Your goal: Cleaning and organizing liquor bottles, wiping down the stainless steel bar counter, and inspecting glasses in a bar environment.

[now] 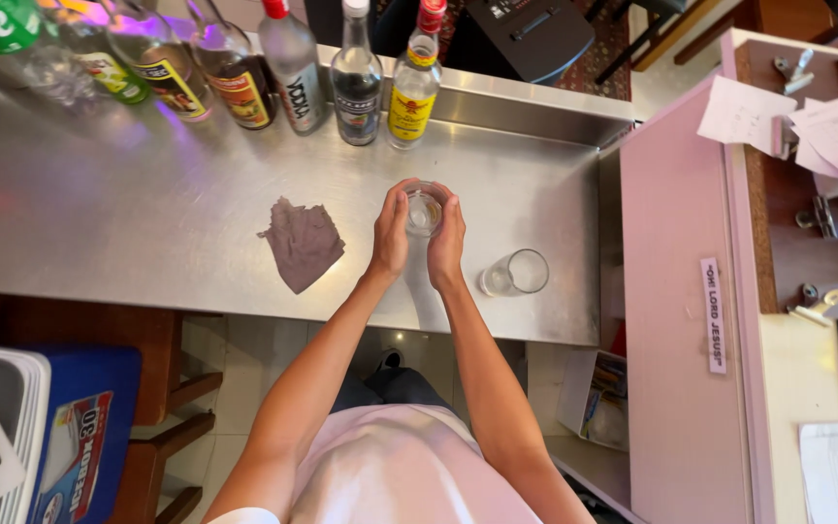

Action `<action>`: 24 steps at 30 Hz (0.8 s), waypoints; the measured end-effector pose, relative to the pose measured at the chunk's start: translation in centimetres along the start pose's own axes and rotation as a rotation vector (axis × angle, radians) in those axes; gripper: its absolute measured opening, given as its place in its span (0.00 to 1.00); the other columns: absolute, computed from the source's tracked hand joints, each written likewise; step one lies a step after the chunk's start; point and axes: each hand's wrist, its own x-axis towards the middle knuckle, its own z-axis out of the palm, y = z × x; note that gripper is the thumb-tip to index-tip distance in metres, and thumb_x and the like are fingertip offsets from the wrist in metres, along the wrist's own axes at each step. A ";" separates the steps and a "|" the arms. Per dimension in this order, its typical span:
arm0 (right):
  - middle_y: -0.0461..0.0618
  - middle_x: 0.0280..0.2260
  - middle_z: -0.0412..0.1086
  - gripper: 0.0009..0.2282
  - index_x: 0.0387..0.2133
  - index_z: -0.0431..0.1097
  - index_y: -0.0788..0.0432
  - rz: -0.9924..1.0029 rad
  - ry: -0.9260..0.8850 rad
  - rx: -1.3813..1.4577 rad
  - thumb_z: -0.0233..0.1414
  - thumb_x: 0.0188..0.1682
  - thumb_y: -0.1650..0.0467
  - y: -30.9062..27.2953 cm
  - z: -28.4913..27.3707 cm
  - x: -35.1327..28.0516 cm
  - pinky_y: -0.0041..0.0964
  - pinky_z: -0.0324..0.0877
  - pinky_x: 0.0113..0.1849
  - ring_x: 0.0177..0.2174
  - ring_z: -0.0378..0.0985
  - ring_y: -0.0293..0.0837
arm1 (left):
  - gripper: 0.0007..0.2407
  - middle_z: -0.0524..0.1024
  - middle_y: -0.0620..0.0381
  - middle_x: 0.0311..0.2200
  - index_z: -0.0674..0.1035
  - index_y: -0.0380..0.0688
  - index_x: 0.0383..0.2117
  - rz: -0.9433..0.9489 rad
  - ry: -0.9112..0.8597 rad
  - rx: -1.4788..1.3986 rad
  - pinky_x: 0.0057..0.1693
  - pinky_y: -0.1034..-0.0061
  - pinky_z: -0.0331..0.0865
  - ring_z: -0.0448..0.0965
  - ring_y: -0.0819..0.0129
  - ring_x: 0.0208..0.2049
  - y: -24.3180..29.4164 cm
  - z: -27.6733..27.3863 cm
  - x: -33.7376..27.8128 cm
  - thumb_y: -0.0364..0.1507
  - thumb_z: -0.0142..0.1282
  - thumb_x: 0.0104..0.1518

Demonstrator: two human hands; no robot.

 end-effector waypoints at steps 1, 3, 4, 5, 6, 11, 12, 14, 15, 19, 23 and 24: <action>0.54 0.52 0.70 0.25 0.57 0.64 0.67 0.003 -0.015 0.002 0.34 0.63 0.58 0.0 0.6 0.3 0.40 0.61 0.58 0.54 0.70 0.45 | 0.22 0.74 0.51 0.55 0.71 0.38 0.59 0.006 0.014 0.002 0.65 0.73 0.60 0.70 0.66 0.59 1.0 -0.3 0.0 0.42 0.34 0.72; 0.55 0.52 0.70 0.25 0.57 0.64 0.68 0.008 -0.056 0.061 0.34 0.63 0.58 0.1 1.8 0.7 0.40 0.61 0.59 0.54 0.69 0.45 | 0.23 0.74 0.49 0.55 0.71 0.38 0.60 0.011 0.061 0.016 0.66 0.72 0.59 0.70 0.64 0.59 3.0 -1.0 0.0 0.44 0.35 0.71; 0.55 0.52 0.70 0.25 0.57 0.64 0.68 0.013 -0.070 0.062 0.34 0.63 0.58 -0.2 2.5 0.8 0.40 0.61 0.59 0.54 0.69 0.45 | 0.23 0.74 0.49 0.55 0.71 0.38 0.60 0.016 0.075 0.016 0.66 0.72 0.59 0.70 0.64 0.59 3.7 -1.5 -0.1 0.44 0.35 0.71; 0.55 0.53 0.70 0.25 0.57 0.64 0.68 0.028 -0.098 0.093 0.34 0.63 0.57 -0.4 3.1 0.9 0.41 0.61 0.59 0.55 0.69 0.46 | 0.23 0.73 0.49 0.56 0.70 0.37 0.60 0.044 0.082 0.075 0.66 0.71 0.58 0.69 0.63 0.60 4.5 -2.1 -0.2 0.44 0.36 0.71; 0.56 0.53 0.70 0.26 0.57 0.64 0.68 0.043 -0.125 0.122 0.34 0.63 0.57 -0.6 3.7 1.0 0.41 0.61 0.60 0.55 0.69 0.46 | 0.24 0.71 0.48 0.58 0.69 0.37 0.61 0.071 0.088 0.133 0.66 0.71 0.57 0.68 0.63 0.61 5.3 -2.6 -0.4 0.44 0.38 0.70; 0.56 0.53 0.70 0.26 0.58 0.63 0.69 0.095 -0.231 0.106 0.34 0.63 0.57 -2.1 7.0 0.8 0.42 0.62 0.59 0.54 0.70 0.46 | 0.25 0.70 0.46 0.60 0.64 0.38 0.64 0.140 0.014 0.083 0.69 0.69 0.58 0.68 0.61 0.64 6.5 -6.4 -1.1 0.41 0.49 0.67; 0.56 0.53 0.70 0.26 0.58 0.63 0.69 0.100 -0.259 0.088 0.34 0.63 0.56 -2.2 7.7 0.7 0.42 0.63 0.59 0.54 0.71 0.46 | 0.26 0.70 0.46 0.60 0.63 0.38 0.65 0.124 -0.011 0.065 0.69 0.69 0.58 0.68 0.61 0.65 6.8 -7.3 -1.4 0.38 0.53 0.64; 0.56 0.53 0.70 0.27 0.58 0.63 0.69 0.118 -0.294 0.083 0.34 0.63 0.56 -2.4 9.3 0.3 0.42 0.63 0.59 0.54 0.71 0.46 | 0.30 0.70 0.46 0.60 0.62 0.38 0.66 0.179 -0.011 0.115 0.69 0.68 0.57 0.68 0.60 0.64 6.7 -8.9 -1.6 0.33 0.56 0.55; 0.55 0.53 0.70 0.27 0.58 0.63 0.69 0.130 -0.315 0.078 0.33 0.63 0.56 -2.5 10.1 0.1 0.42 0.63 0.59 0.54 0.71 0.46 | 0.36 0.70 0.45 0.59 0.61 0.38 0.67 0.230 -0.025 0.164 0.70 0.67 0.57 0.68 0.59 0.64 6.7 -9.7 -1.7 0.27 0.60 0.46; 0.55 0.54 0.70 0.28 0.58 0.63 0.68 0.176 -0.354 0.080 0.33 0.62 0.55 -2.0 13.2 -0.8 0.42 0.63 0.59 0.55 0.71 0.46 | 0.38 0.70 0.46 0.58 0.60 0.38 0.67 0.234 0.009 0.270 0.69 0.66 0.59 0.69 0.58 0.64 8.8 -12.4 -2.5 0.20 0.59 0.41; 0.56 0.55 0.70 0.29 0.59 0.63 0.69 0.154 -0.391 0.024 0.33 0.62 0.55 -1.5 16.6 -1.5 0.42 0.62 0.60 0.56 0.70 0.47 | 0.40 0.73 0.47 0.57 0.62 0.40 0.64 0.231 0.101 0.421 0.65 0.66 0.66 0.73 0.58 0.61 11.5 -15.0 -2.4 0.25 0.74 0.40; 0.56 0.55 0.70 0.29 0.59 0.63 0.69 0.147 -0.401 0.011 0.32 0.62 0.54 -1.4 17.5 -1.7 0.42 0.62 0.60 0.57 0.70 0.47 | 0.41 0.74 0.48 0.57 0.63 0.40 0.63 0.212 0.123 0.428 0.63 0.66 0.68 0.74 0.58 0.59 12.1 -15.7 -2.3 0.28 0.78 0.39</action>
